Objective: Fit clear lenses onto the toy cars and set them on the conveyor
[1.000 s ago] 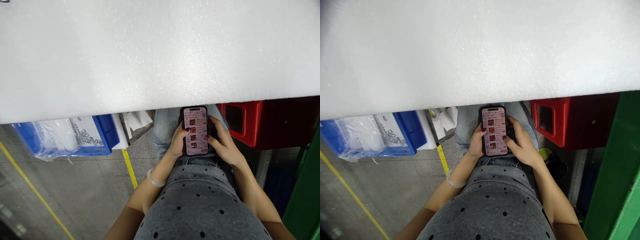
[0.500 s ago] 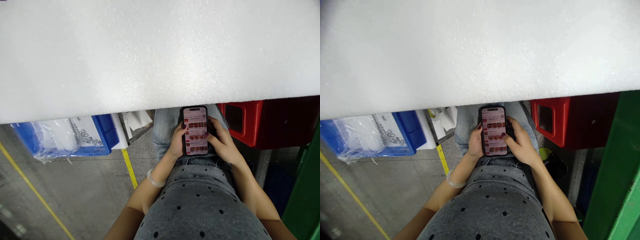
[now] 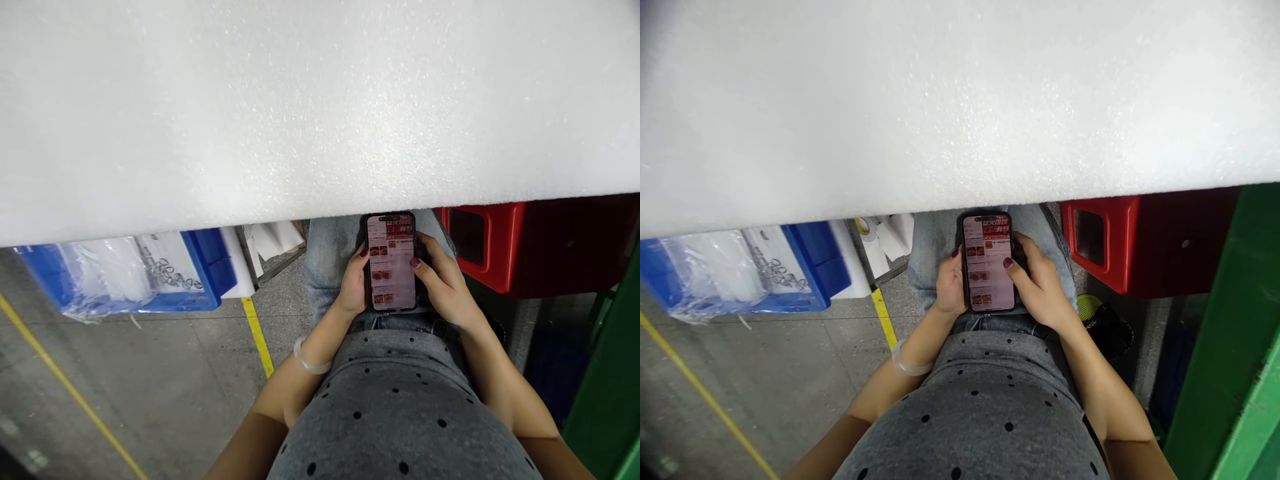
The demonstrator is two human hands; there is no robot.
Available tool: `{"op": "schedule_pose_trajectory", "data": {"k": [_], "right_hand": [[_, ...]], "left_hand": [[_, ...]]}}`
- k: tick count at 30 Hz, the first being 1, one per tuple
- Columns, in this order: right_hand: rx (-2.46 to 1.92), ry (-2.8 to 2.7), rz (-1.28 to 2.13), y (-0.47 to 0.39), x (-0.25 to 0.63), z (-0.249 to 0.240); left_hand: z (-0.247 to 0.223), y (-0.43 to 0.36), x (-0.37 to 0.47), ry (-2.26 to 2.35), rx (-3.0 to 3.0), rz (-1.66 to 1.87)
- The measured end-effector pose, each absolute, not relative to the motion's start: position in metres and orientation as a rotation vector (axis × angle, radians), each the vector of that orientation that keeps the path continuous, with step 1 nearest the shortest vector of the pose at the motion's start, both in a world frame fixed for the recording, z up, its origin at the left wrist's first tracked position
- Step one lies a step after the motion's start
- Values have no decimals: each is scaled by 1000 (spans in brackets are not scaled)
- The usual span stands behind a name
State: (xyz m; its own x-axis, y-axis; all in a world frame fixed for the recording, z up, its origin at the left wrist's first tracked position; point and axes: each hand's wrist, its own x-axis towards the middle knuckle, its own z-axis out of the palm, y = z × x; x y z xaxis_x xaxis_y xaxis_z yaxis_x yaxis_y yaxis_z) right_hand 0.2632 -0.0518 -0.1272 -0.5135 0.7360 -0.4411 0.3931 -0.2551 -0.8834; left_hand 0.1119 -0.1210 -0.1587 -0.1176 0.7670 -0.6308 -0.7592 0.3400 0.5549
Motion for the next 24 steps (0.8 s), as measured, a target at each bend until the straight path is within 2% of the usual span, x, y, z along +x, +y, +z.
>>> {"op": "schedule_pose_trajectory", "data": {"k": [9, 24], "right_hand": [[-1286, -1837, 1588, -54, 265, -125], [-1290, -2007, 1393, -48, 259, -124]], "left_hand": [[-155, -119, 113, 1092, -36, 1269], [-159, -120, 113, 1064, -25, 1289]]}}
